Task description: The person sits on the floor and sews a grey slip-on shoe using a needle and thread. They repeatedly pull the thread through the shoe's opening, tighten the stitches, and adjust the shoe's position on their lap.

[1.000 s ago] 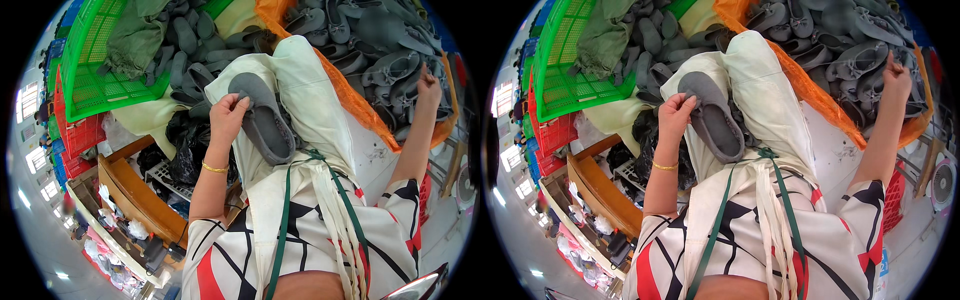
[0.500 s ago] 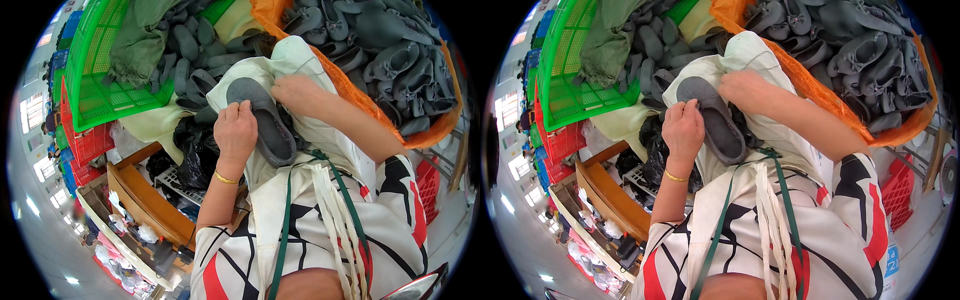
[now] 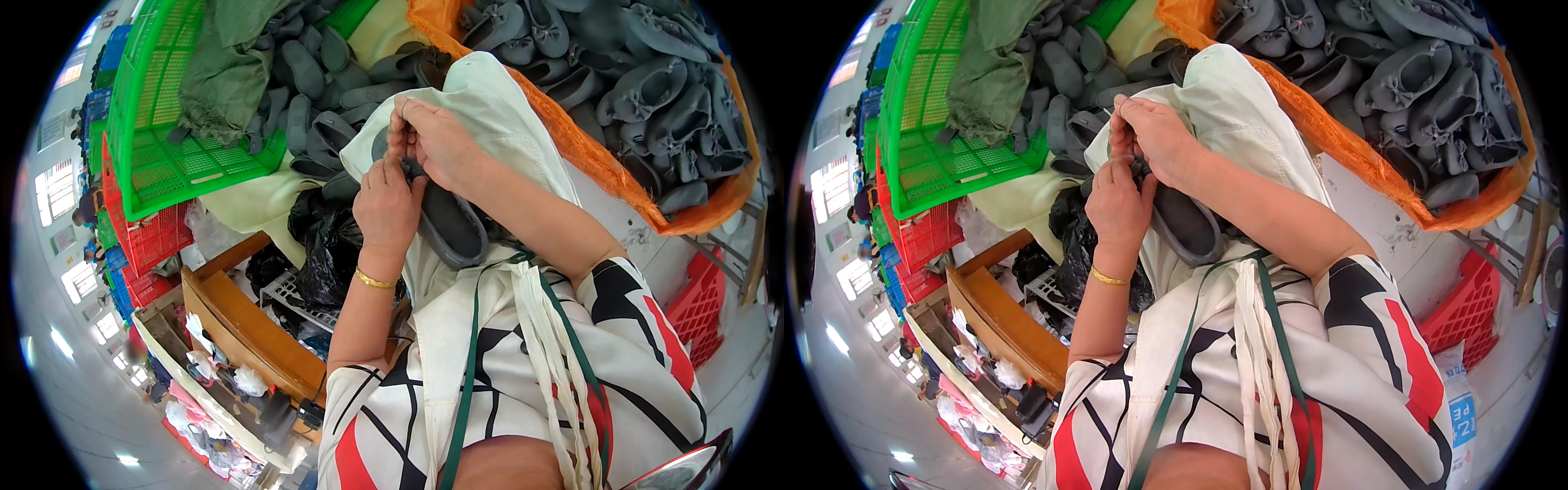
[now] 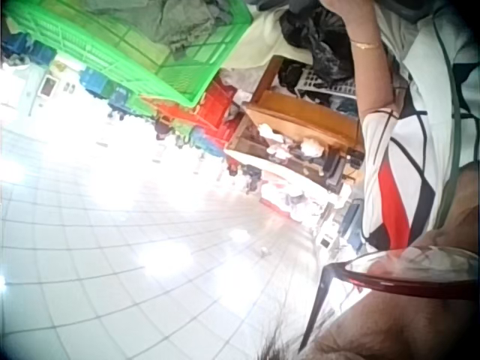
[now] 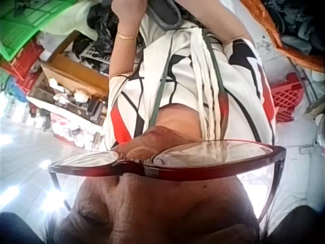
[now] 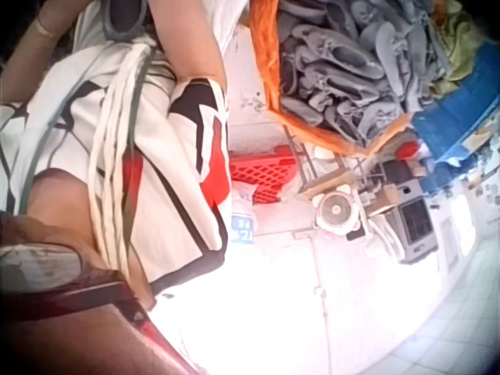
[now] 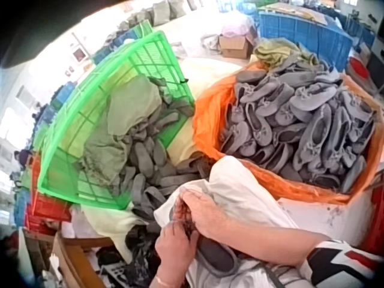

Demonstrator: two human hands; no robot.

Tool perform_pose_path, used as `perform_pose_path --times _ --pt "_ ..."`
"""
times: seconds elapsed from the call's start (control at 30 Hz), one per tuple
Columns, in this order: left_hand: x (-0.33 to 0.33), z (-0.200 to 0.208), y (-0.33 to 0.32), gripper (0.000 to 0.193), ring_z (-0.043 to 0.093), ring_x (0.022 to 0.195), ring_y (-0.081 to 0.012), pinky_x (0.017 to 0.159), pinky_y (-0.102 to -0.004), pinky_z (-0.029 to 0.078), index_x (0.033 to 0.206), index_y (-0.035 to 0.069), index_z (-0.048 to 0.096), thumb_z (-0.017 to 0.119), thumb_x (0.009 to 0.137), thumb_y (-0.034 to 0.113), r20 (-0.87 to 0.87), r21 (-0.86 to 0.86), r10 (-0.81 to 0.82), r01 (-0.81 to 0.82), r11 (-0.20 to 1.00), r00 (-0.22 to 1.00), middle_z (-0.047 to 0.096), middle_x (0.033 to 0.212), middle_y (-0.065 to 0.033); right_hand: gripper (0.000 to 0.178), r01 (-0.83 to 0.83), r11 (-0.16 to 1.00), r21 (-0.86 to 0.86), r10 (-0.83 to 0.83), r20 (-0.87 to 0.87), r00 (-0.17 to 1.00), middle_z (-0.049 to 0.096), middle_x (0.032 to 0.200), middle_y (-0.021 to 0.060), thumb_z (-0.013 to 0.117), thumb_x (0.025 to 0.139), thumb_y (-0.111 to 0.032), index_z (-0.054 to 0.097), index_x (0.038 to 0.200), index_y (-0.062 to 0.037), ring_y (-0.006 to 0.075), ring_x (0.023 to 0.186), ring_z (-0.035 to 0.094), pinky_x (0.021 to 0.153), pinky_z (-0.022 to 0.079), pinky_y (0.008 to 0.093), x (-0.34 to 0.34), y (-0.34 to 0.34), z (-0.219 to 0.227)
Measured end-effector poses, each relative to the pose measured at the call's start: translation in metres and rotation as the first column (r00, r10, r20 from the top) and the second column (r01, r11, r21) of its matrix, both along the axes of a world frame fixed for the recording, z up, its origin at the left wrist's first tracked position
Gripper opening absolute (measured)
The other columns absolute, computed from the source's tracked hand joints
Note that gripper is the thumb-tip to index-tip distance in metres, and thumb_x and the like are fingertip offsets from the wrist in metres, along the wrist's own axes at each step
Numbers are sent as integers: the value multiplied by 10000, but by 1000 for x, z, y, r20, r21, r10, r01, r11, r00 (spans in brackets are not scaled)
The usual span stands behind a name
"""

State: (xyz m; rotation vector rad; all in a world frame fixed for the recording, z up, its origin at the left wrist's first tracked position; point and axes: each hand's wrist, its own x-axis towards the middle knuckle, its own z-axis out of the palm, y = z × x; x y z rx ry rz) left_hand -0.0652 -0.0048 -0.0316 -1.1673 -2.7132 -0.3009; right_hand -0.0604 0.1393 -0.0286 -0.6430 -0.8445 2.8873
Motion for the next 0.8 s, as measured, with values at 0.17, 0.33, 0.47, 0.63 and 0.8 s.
perform_pose_path --times 0.17,0.33,0.47,0.63,0.8 --pt "-9 -9 -16 467 654 870 -253 690 -336 546 1159 40 558 752 762 191 -62 5 -79 80 997 995 635 989 -90 289 -48 997 -54 40 -147 988 451 664 2 497 977 -192 481 712 -77 105 575 396 562 358 275 25 10 51" --pt "-16 11 -11 343 620 743 -255 601 -352 522 1005 64 534 701 713 130 -48 6 -210 210 978 977 553 799 -73 283 52 997 -58 -57 -88 994 410 648 0 479 970 -160 453 698 -86 102 575 382 593 353 273 49 9 71" --pt "-19 26 -11 317 615 719 -254 582 -353 517 884 89 507 719 658 155 -43 -20 -324 324 946 945 540 771 -60 268 50 998 -23 -53 -158 986 402 665 -5 463 985 -155 434 727 -88 103 611 390 638 357 281 80 -2 81" --pt "9 9 4 225 634 747 -279 594 -386 515 857 95 504 673 729 169 187 70 -456 451 890 870 584 787 -75 249 -58 967 250 84 -95 992 377 708 -21 438 1022 -184 420 793 -88 104 651 348 679 348 299 140 -24 93" --pt "38 -1 17 175 634 883 -324 692 -430 523 936 81 533 630 819 168 459 83 -386 394 915 800 626 891 -104 243 -53 837 545 133 -109 985 521 794 -7 485 1042 -208 556 878 -43 90 737 471 683 406 246 155 11 60"
